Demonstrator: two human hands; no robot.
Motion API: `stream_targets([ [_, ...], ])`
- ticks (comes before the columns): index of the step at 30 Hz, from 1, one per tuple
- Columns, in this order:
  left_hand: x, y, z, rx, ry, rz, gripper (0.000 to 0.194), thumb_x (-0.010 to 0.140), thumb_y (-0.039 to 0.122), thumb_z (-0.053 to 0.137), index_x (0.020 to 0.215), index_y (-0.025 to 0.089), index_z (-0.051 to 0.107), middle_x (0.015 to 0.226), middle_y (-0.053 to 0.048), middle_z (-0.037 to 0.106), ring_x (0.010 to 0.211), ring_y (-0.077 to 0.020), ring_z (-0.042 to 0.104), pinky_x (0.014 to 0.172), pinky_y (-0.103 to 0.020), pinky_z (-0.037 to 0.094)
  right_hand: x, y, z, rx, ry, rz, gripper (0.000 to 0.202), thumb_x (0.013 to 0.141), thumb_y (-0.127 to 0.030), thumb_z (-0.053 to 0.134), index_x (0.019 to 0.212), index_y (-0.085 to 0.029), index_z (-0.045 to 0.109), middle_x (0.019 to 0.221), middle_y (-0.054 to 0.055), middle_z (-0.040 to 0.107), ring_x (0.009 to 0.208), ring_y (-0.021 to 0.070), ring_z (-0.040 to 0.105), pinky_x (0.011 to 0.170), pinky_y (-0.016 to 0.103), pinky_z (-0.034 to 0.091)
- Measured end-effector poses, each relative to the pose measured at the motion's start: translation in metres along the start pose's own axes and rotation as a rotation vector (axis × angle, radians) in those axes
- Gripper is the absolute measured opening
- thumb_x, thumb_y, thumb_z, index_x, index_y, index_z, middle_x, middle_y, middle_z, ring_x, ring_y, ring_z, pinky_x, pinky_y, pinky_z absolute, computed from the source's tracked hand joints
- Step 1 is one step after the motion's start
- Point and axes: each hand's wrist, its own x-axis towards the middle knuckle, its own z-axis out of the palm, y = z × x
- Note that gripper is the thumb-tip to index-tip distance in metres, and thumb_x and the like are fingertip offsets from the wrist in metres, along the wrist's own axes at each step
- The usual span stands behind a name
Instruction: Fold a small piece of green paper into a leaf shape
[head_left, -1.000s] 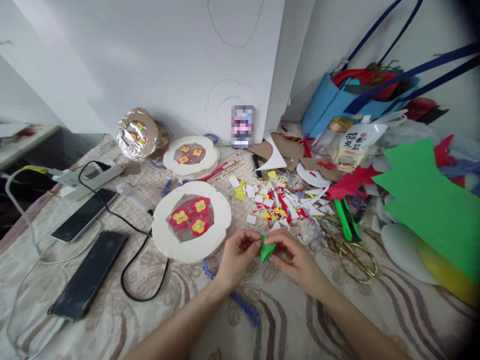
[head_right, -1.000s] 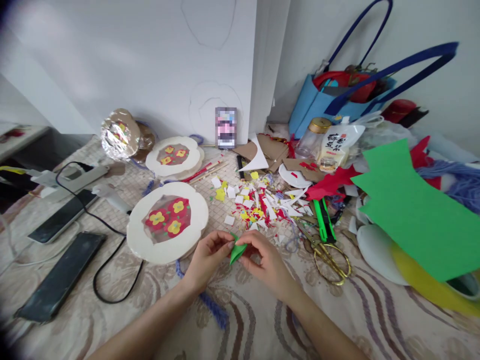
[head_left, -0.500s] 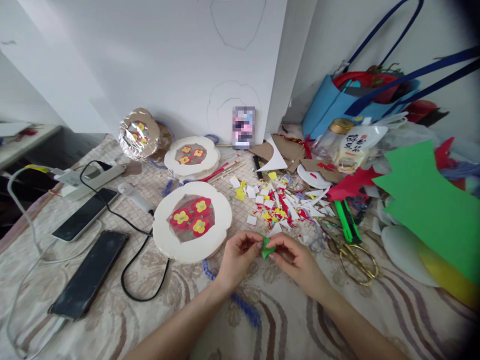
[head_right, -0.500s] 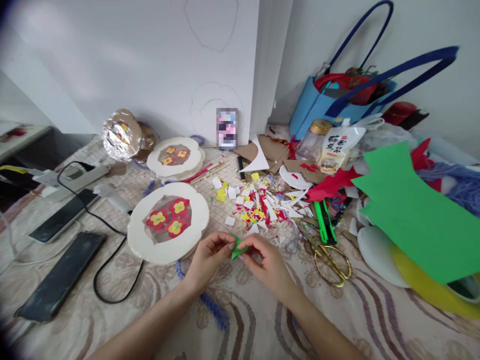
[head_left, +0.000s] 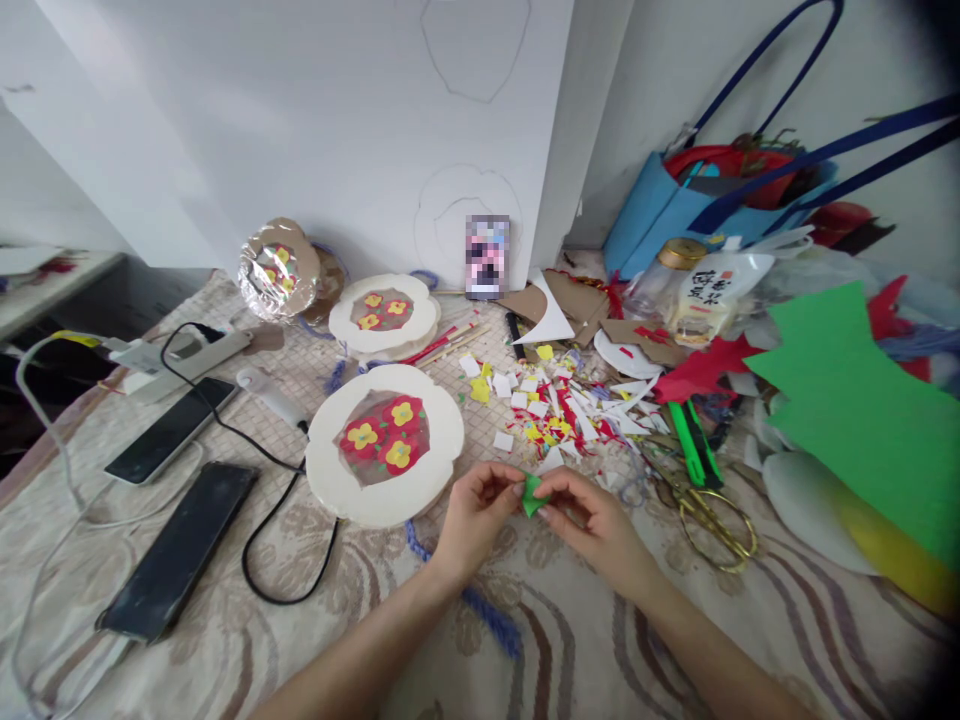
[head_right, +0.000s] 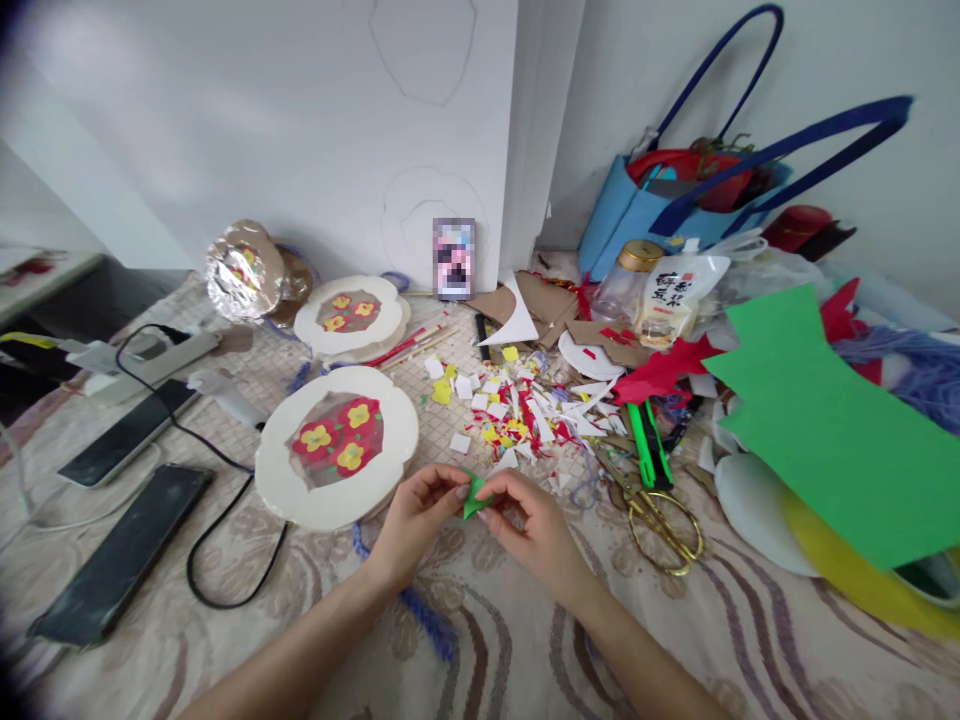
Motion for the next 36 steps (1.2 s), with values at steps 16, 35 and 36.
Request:
stream_targets([
  [16,0.0005,-0.0013,-0.0003,0.004,-0.007,-0.003,0.021,0.071,0.03,0.07,0.081,0.014,0.062,0.074,-0.002,0.06,0.065,-0.011,0.054,0.064,-0.024,0.043,-0.0004,0.0033,0.0009,0.006,0.019,0.008,0.006,0.085,-0.019,0.053,0.089,-0.022,0.055,0.087,0.003,0.058,0.083,0.0169,0.059,0.075,0.028,0.047],
  [35,0.0025,-0.0029,-0.0018,-0.076,-0.02,-0.003,0.033,0.073,0.026,0.068,0.099,0.013,0.053,0.074,0.0,0.056,0.067,-0.0099,0.053,0.064,-0.023,0.044,-0.0024,-0.0032,-0.0027,0.09,0.015,-0.027,0.019,0.093,-0.03,0.04,0.091,-0.023,0.058,0.088,0.003,0.055,0.081,0.0157,0.054,0.071,0.025,0.043],
  [36,0.0023,-0.003,-0.0015,-0.081,-0.028,-0.006,0.033,0.072,0.026,0.069,0.098,0.013,0.053,0.075,0.0,0.056,0.067,-0.0098,0.053,0.064,-0.024,0.045,-0.0023,-0.0035,-0.0027,0.085,0.024,-0.022,0.019,0.093,-0.03,0.041,0.091,-0.023,0.058,0.087,0.003,0.055,0.081,0.0155,0.053,0.07,0.025,0.043],
])
